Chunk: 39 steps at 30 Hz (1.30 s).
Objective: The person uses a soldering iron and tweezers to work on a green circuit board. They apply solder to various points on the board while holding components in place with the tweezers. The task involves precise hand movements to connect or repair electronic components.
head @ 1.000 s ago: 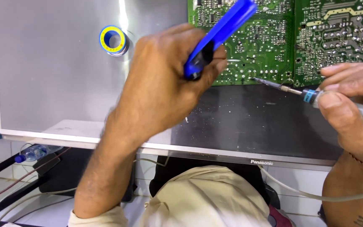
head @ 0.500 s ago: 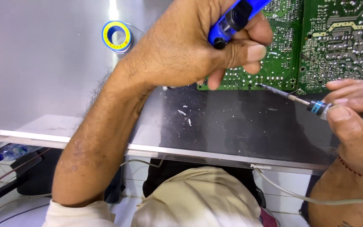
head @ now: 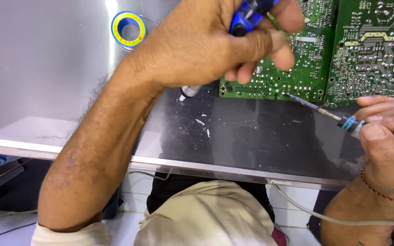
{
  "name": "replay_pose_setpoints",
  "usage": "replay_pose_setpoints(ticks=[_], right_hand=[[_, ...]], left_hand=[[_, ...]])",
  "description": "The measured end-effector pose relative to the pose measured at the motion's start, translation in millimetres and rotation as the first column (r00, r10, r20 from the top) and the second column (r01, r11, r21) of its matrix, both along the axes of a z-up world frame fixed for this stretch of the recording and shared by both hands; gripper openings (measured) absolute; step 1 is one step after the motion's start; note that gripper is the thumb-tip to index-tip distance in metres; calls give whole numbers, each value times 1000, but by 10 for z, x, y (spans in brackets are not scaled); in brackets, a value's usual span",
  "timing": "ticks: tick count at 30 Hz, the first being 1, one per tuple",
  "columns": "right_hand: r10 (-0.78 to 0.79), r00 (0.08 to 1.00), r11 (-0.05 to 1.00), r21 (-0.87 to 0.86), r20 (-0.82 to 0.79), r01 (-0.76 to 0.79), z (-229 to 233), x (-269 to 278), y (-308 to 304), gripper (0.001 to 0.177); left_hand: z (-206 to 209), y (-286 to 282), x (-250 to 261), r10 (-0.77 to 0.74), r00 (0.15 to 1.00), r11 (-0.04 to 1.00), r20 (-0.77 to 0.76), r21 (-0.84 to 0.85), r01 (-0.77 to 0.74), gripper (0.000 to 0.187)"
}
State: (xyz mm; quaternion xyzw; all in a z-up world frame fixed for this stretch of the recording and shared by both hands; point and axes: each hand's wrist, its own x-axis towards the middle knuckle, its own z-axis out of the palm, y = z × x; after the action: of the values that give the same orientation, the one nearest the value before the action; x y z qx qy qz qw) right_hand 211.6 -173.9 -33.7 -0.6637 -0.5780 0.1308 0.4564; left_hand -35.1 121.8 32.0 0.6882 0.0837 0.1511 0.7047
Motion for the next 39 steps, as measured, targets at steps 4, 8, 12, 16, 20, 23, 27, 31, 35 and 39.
replay_pose_setpoints(ticks=[4,8,12,16,20,23,27,31,35,39], right_hand=[[13,1000,1000,-9,8,-13,-1,33,-24,10],[27,998,999,-44,63,-25,163,-112,62,12],[46,987,994,-108,152,-30,327,-217,128,15],[83,975,981,-187,205,-44,304,49,57,19],[346,916,914,-291,203,-281,192,495,-52,35],[508,839,836,-345,193,-427,8,1027,-188,43],[677,704,703,-472,213,-532,-105,1347,-259,62],[54,992,997,-69,118,-46,201,-95,61,17],[62,989,997,-56,132,-55,279,-182,130,13],[49,992,998,-40,116,-45,277,-214,145,10]], left_hand=[[-4,27,-14,101,991,986,-88,144,-88,27],[-41,13,21,41,999,974,-3,225,-40,7],[-152,25,35,120,982,836,144,518,-179,13],[-107,27,18,80,992,841,100,527,-121,12],[-123,24,47,77,994,845,72,525,-104,11],[-125,25,51,84,995,845,57,526,-102,10],[-188,20,71,104,990,802,96,580,-140,10],[-226,-16,118,138,983,760,120,624,-183,6],[-302,-68,194,141,982,627,129,755,-189,8],[-365,-112,246,165,984,580,65,801,-150,7]])
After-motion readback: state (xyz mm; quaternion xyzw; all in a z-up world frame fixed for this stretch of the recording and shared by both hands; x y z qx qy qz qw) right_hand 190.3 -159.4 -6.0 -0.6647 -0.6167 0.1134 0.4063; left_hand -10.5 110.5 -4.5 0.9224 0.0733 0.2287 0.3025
